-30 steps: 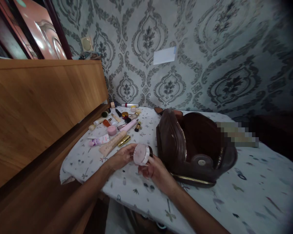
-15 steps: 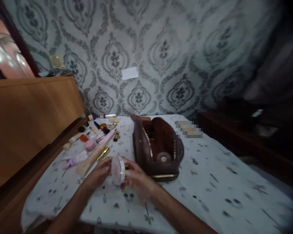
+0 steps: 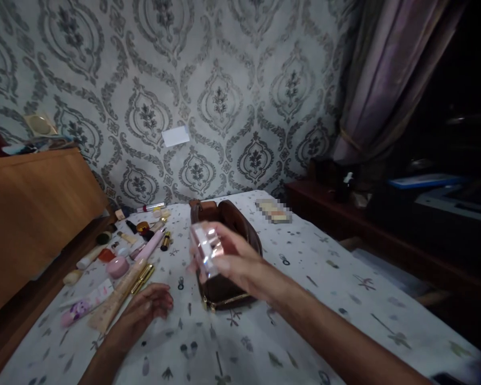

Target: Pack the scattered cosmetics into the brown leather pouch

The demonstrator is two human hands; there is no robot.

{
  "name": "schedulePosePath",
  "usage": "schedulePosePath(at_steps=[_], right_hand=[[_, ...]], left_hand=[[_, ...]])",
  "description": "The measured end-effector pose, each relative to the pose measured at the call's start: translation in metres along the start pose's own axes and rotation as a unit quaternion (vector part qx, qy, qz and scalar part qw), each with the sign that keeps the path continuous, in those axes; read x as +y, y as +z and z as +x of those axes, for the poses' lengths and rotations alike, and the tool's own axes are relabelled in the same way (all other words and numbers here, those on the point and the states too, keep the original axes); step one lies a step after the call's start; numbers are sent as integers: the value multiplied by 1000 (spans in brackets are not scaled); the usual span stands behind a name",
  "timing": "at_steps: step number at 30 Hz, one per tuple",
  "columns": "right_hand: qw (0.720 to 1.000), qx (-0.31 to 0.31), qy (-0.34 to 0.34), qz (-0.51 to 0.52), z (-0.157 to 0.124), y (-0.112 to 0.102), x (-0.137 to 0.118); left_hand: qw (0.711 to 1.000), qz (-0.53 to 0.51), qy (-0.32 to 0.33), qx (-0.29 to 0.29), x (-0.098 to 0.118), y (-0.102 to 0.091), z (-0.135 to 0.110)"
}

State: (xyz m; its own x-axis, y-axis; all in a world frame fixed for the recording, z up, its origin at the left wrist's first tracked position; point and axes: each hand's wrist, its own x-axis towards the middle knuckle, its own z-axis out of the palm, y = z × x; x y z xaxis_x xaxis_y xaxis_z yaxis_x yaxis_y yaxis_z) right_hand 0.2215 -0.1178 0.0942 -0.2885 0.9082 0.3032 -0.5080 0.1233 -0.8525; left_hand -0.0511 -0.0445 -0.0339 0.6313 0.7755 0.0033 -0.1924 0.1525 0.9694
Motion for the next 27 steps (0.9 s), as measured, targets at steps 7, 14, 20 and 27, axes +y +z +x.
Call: schedulePosePath(at_steps=[7,14,20,27], right_hand=[[989,149,5,-22,28,-27,-28],[955,250,84,-134,46,-44,-20],[842,266,176,-435,60,-54,-12],[675,190,264,-662,73,-58,-6]], left_hand=[[1000,7,-7,-2,0,-2,-1],[1000,18,-8,-1,-3,-4,0],[1000,18,-18,-5,0,-1,0],[999,37,-34,-6,0,-3,1]])
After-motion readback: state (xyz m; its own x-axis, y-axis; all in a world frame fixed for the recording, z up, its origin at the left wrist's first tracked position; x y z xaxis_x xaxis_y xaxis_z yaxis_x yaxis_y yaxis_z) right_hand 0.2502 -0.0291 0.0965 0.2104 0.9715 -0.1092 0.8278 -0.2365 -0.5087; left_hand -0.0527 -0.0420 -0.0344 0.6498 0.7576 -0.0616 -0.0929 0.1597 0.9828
